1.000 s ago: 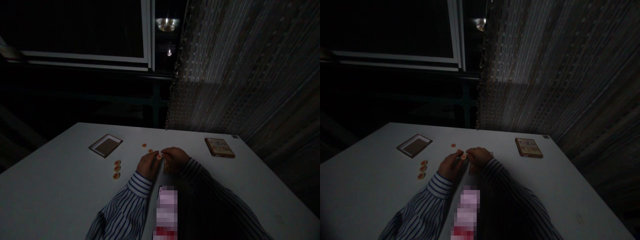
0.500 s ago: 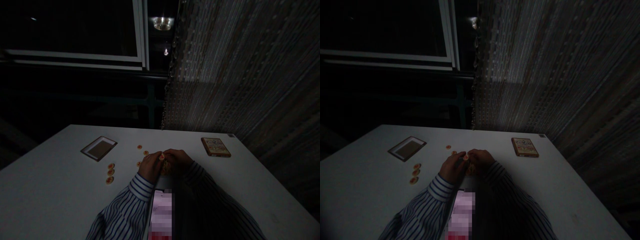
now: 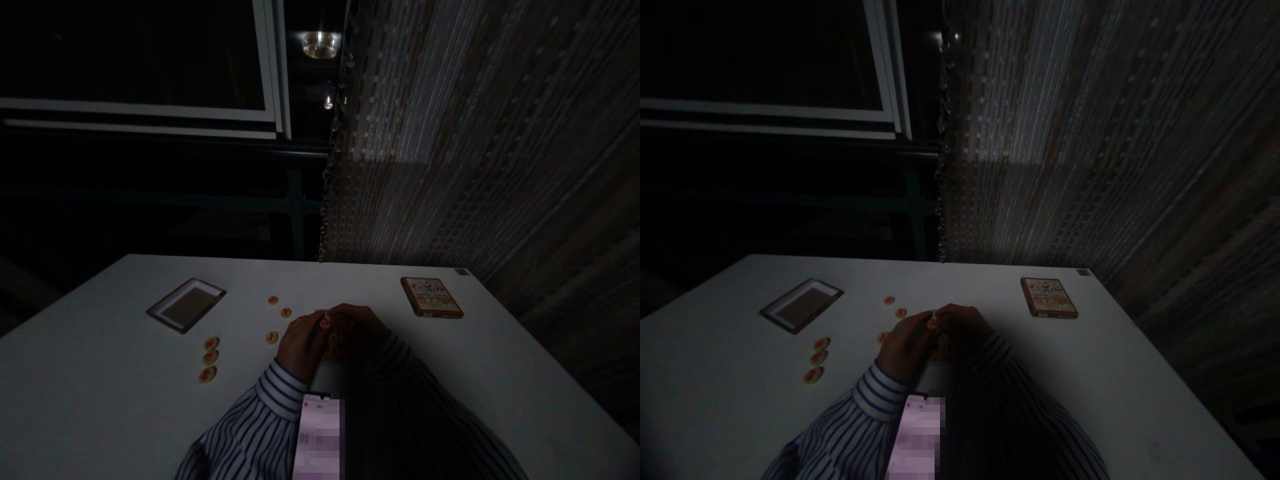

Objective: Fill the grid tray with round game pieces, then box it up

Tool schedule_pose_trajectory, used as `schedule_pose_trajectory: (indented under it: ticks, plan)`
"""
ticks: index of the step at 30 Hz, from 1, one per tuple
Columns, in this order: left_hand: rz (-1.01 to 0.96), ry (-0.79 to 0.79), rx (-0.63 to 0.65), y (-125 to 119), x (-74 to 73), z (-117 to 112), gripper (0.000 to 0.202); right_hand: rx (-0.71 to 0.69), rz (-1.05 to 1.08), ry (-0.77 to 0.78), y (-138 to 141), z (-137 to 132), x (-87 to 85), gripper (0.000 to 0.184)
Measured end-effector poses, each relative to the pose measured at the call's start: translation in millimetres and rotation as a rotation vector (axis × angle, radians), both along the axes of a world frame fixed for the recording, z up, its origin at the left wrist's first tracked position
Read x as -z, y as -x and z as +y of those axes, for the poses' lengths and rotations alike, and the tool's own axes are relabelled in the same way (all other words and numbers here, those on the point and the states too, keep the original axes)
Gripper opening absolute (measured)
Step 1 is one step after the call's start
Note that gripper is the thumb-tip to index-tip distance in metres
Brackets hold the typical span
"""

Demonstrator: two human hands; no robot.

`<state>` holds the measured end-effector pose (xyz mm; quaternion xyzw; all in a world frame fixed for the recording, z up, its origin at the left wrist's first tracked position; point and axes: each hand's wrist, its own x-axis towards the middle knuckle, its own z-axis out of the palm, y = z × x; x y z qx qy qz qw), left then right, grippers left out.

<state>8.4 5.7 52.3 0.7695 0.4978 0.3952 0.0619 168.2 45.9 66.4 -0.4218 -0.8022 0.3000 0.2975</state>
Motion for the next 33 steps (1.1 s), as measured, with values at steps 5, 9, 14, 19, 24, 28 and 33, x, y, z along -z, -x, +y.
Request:
schedule_pose_trajectory:
  ticks: [5, 9, 14, 19, 24, 28, 33]
  plan:
    - [-0.102, 0.033, 0.008, -0.8, 2.6, -1.4, 0.028, -0.070, 0.189, 0.075, 0.4, -2.6, 2.4, 0.021]
    - [-0.193, 0.098, -0.021, -2.8, 3.4, -3.2, 0.028, -0.077, 0.331, 0.156, 2.6, -4.8, 0.3, 0.023]
    - [-0.422, 0.192, -0.083, -4.7, 6.1, -3.5, 0.028, -0.044, 0.312, 0.103, 4.2, -5.5, -3.5, 0.022]
    - [-0.726, 0.428, -0.022, -5.5, 4.4, -3.9, 0.026, -0.050, 0.320, 0.094, 6.5, -8.3, -8.6, 0.018]
    - [-0.990, 0.561, 0.030, -7.6, 5.5, -2.2, 0.027, -0.075, 0.327, 0.100, 6.3, -6.7, -1.9, 0.018]
    - [-1.037, 0.596, 0.033, -7.6, 5.9, -0.7, 0.028, -0.054, 0.246, 0.049, 4.3, -4.0, 5.3, 0.017]
    - [-1.086, 0.601, 0.026, -7.7, 4.7, -0.8, 0.028, -0.089, 0.270, 0.040, 3.0, -4.8, 3.9, 0.018]
